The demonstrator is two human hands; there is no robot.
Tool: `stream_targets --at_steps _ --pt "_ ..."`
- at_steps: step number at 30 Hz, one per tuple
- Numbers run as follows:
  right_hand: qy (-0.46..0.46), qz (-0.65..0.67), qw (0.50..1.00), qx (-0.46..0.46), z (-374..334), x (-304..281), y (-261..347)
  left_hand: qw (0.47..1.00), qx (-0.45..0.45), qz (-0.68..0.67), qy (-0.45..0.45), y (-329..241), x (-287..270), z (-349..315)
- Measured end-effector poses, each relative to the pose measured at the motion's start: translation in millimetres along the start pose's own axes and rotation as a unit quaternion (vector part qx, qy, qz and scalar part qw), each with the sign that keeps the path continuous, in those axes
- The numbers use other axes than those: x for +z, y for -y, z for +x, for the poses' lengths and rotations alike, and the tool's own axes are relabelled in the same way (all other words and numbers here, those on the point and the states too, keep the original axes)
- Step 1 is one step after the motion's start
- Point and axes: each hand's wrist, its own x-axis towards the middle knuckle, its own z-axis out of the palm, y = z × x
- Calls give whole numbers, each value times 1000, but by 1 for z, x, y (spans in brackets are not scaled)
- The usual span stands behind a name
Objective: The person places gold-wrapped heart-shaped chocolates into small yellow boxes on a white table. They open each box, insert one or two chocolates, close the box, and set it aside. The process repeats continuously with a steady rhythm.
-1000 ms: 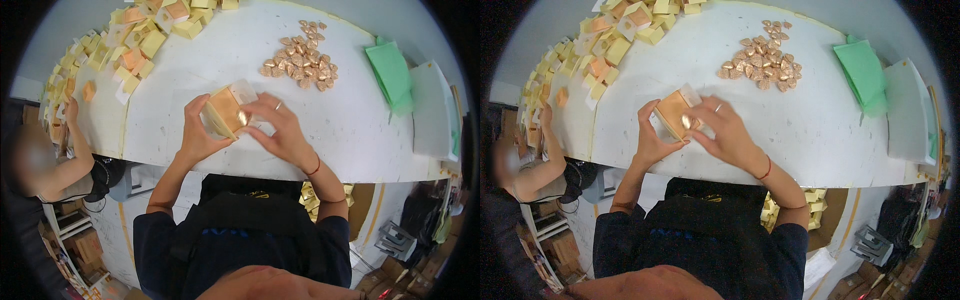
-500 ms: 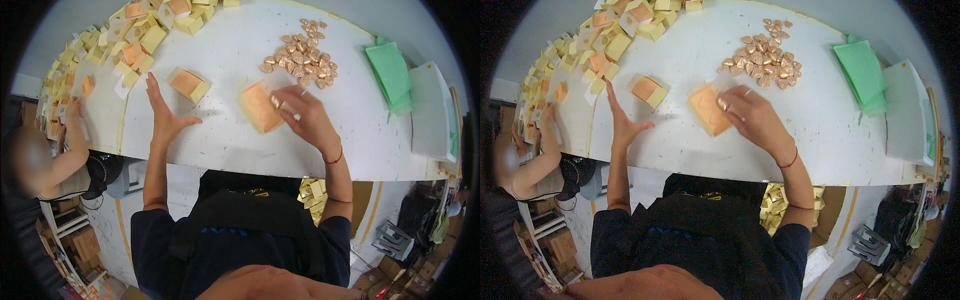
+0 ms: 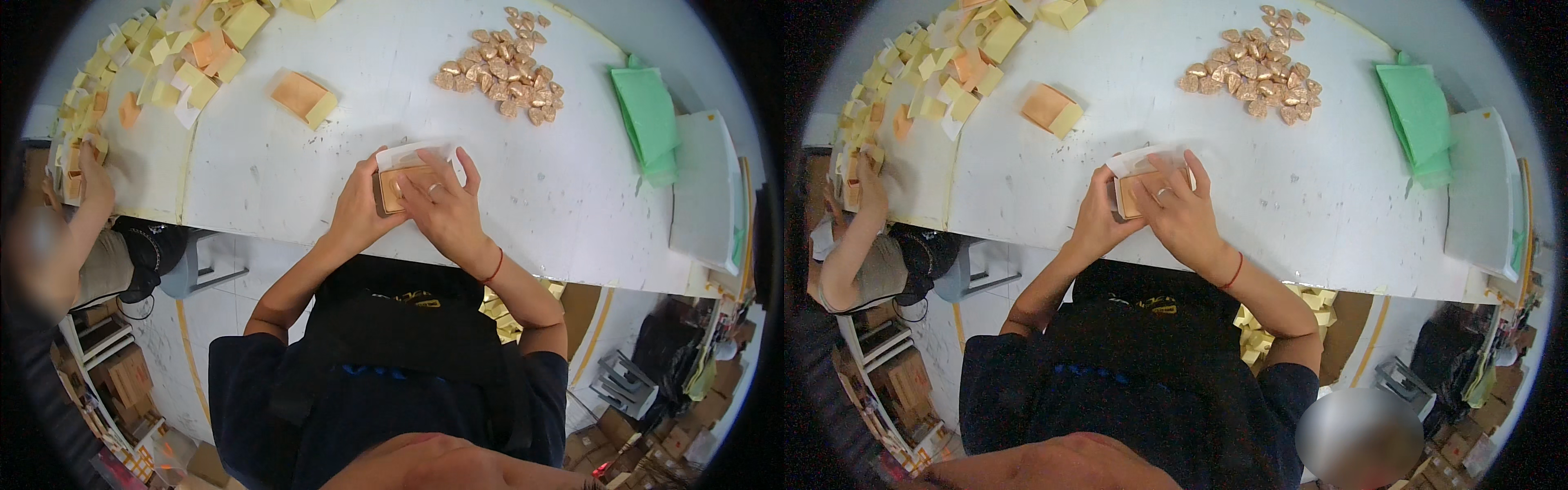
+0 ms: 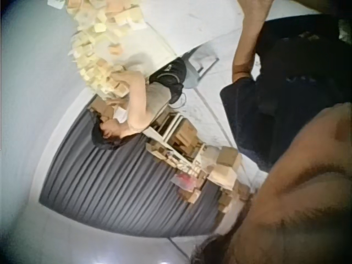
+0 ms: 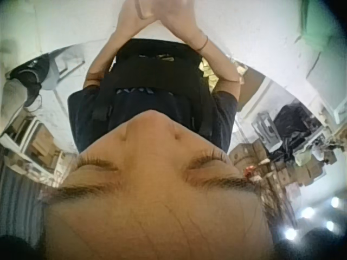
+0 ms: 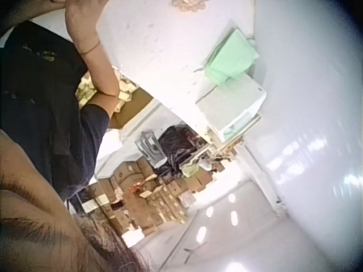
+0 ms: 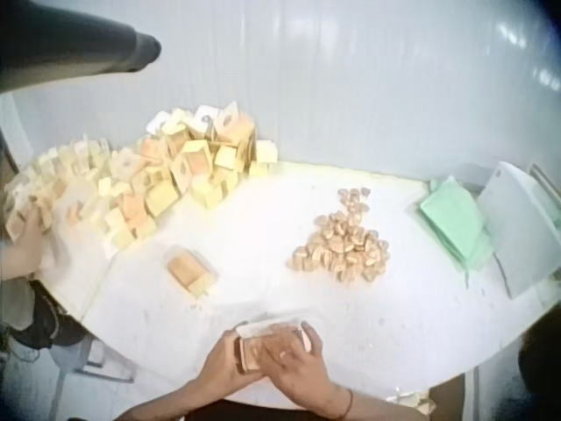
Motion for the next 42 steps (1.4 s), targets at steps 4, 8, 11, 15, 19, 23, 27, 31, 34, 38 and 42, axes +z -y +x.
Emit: stream_targets --at_steps 4,8,11,15,19,23,27,31,34,38,42 --pt "26 8 1000 -4 -1 -3 -2 1000 -13 -18 -4 -5 -3 -3" --pt "43 55 997 14 -8 -6 -4 1000 0 11 5 -8 -2 -2" --pt "40 119 992 7 -4 -17 -11 1000 -2 9 1 -6 -5 -4" --pt "-137 112 977 119 11 -29 -68 994 -95 -33 39 -6 -8 -7" --pt "-38 -58 968 242 16 -15 -156 999 -38 -20 17 1 -6 -5" --pt "-22 -86 964 252 7 7 -171 998 -40 -39 5 4 -5 -9" --pt "-21 260 919 294 4 -45 -93 996 -84 -32 15 -3 -10 -10" --pt "110 299 930 183 7 -60 -20 998 -52 -29 13 2 -10 -13" --pt "101 149 982 55 4 -25 -24 998 -54 -12 34 -1 -13 -10" --pt "53 78 995 -6 8 -16 -33 998 -45 4 33 1 -11 -10" --pt "-39 79 996 19 -7 -11 -35 997 -74 -11 20 -4 -11 -9"
